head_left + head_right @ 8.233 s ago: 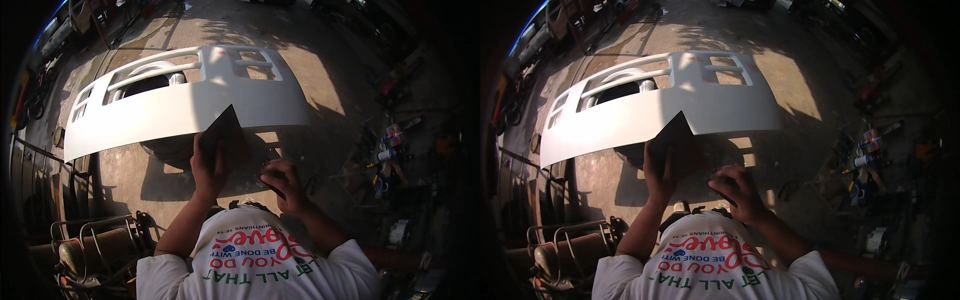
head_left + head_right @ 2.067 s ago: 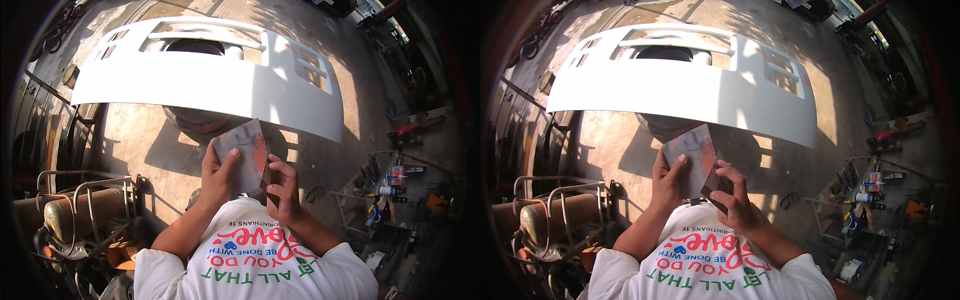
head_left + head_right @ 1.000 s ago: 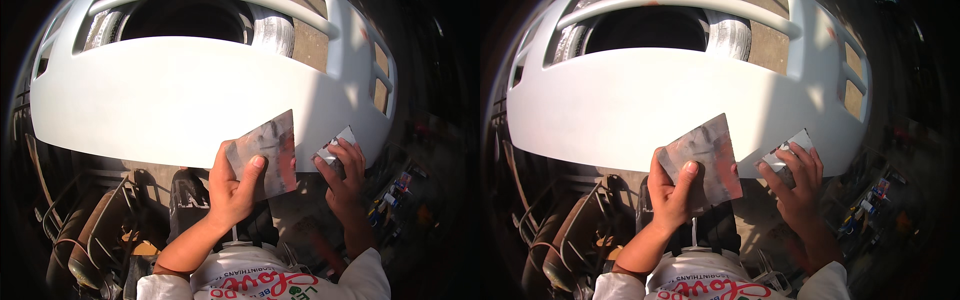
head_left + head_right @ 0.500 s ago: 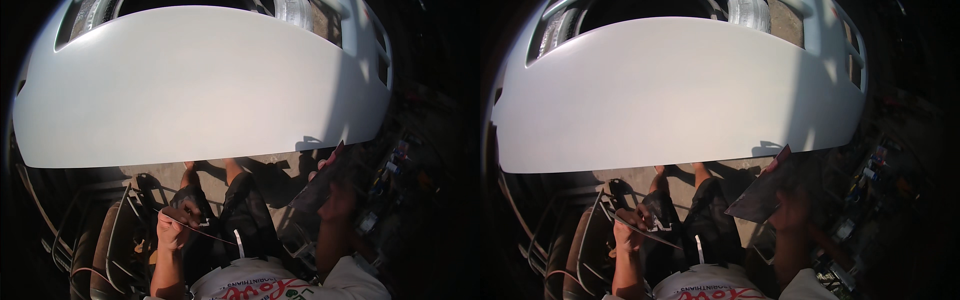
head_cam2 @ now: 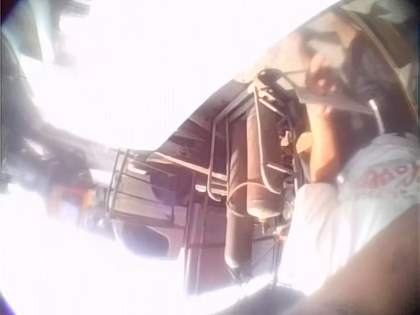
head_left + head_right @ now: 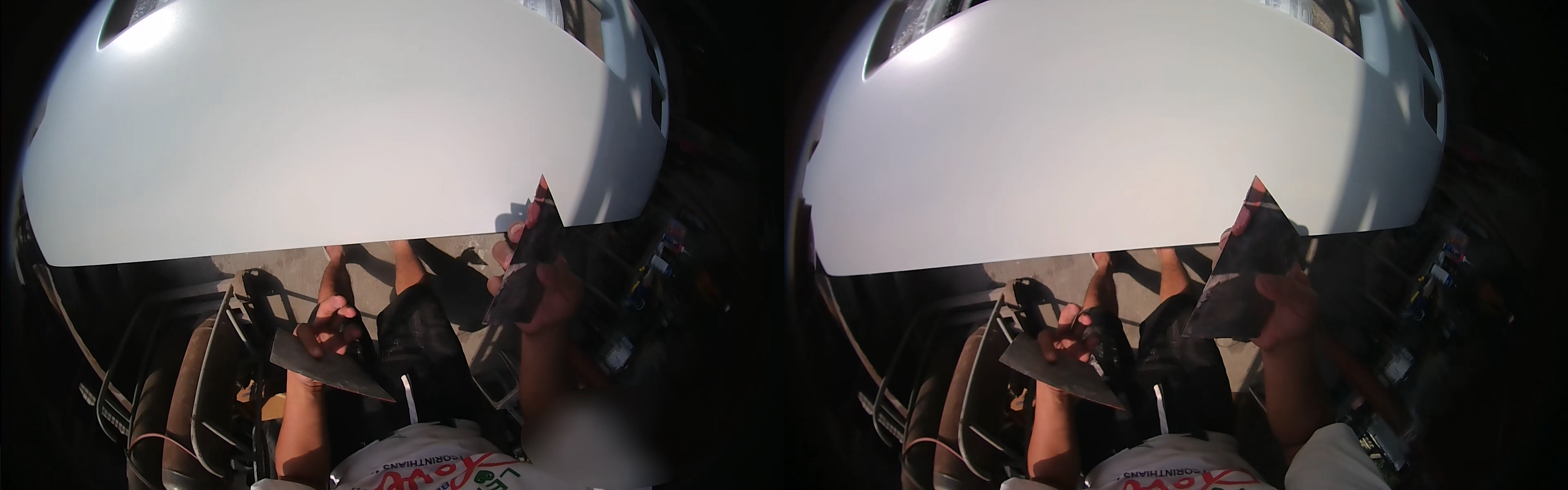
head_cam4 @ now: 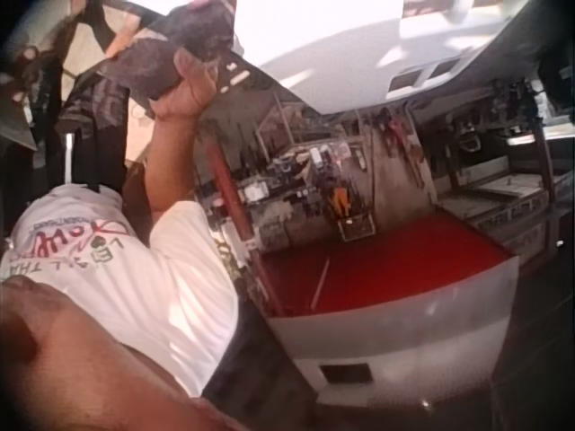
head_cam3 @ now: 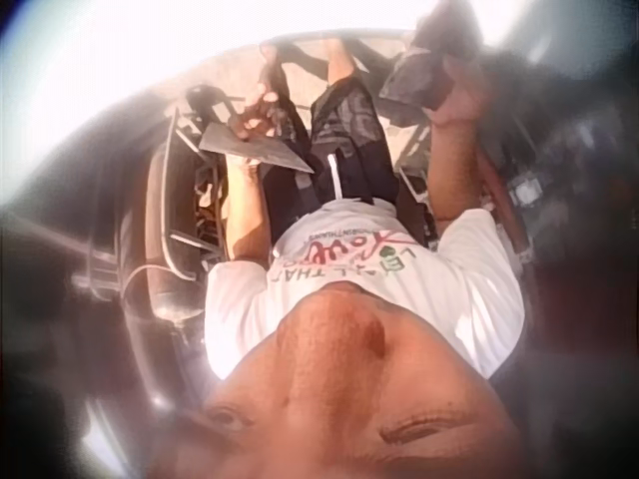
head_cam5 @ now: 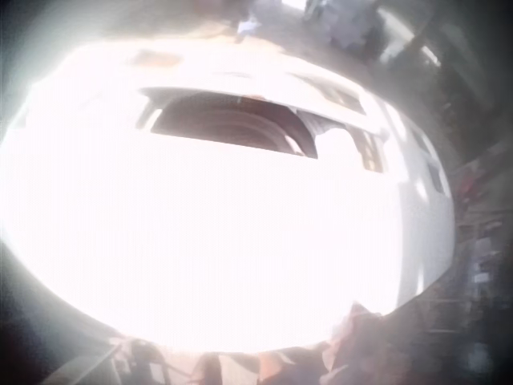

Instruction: The person sands a white car bumper with a sanding block, moving across multiple areas to smooth the surface. The person then walks to a bucket, picks it up, and places it near a wall outlet.

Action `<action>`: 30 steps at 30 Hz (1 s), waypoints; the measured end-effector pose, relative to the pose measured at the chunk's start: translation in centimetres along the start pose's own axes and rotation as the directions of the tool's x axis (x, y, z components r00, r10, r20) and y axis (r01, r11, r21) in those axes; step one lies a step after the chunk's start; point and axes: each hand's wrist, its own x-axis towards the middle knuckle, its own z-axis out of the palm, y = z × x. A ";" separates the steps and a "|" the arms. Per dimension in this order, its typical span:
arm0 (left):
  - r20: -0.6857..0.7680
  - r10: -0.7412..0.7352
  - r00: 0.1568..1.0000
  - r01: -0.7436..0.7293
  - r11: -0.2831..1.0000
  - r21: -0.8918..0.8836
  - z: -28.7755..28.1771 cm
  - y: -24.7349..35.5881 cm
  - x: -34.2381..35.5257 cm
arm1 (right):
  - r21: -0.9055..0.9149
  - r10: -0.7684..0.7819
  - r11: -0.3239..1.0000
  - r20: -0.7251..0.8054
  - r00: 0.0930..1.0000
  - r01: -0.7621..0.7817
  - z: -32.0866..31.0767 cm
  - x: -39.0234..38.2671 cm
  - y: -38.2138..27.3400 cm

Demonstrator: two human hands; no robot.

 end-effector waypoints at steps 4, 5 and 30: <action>0.020 0.015 1.000 -0.015 1.000 0.003 -0.6 1.3 0.1 | -0.253 -0.071 0.967 -0.142 0.987 0.033 2.7 0.8 2.6; 0.023 0.020 1.000 -0.020 1.000 -0.003 -0.8 1.7 0.3 | -0.389 -0.113 0.921 -0.199 0.973 0.027 3.6 1.0 3.3; 0.085 0.170 0.982 -0.182 0.969 0.168 -0.2 6.3 5.4 | -0.456 0.138 -0.829 0.395 0.908 0.325 9.5 8.4 11.6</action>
